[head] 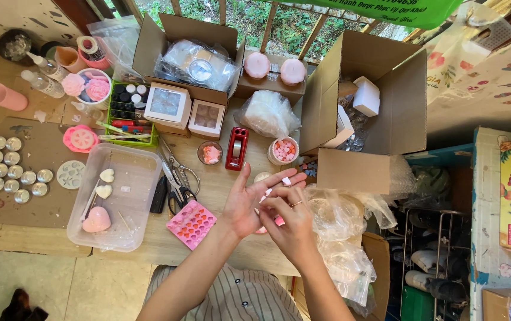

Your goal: Manually preparing and assembling small decorative candles and wax shapes.

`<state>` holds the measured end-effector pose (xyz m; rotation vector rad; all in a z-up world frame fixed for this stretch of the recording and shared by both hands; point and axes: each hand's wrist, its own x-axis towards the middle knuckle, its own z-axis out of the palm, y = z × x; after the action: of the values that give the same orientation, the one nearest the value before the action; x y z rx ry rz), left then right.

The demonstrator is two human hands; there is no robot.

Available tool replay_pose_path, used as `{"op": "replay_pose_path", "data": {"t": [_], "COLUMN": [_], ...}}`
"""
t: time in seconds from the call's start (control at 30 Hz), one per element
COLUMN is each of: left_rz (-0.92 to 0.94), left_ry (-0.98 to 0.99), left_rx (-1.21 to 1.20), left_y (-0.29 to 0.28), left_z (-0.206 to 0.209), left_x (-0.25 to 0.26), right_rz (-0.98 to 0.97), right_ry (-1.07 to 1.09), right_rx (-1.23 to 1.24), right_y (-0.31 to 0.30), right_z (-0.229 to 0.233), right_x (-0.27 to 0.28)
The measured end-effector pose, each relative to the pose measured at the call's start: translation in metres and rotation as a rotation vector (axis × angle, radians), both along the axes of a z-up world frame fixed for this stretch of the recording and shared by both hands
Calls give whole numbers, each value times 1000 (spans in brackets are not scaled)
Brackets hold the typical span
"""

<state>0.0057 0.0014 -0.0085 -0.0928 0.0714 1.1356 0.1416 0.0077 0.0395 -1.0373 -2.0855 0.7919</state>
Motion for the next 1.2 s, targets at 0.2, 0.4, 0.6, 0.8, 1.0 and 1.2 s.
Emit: {"op": "replay_pose_path", "data": {"t": [0.2,0.4,0.6,0.8,1.0,1.2], "left_rz": [32,11,-4,29,185,195], "left_ry": [53,33,65,84,-24,-71], "left_rx": [18,53,78,38,-258,-157], "left_y": [3,2,0,0,-12,-15], "left_z": [3,6,2,-39,-79,-58], "left_x": [-6,-8,-4,-6,-25,-38], "right_rz": [68,-72,-126,-159,-765,-623], "right_ry": [27,67,-65,68,340,211], "right_rx": [10,40,7,46,-402,-248], "right_y": [-10,-15,-8,12,87,109], "right_z": [1,-2,-3,-69,-219,-197], "right_x": [7,7,0,12,17,2]}}
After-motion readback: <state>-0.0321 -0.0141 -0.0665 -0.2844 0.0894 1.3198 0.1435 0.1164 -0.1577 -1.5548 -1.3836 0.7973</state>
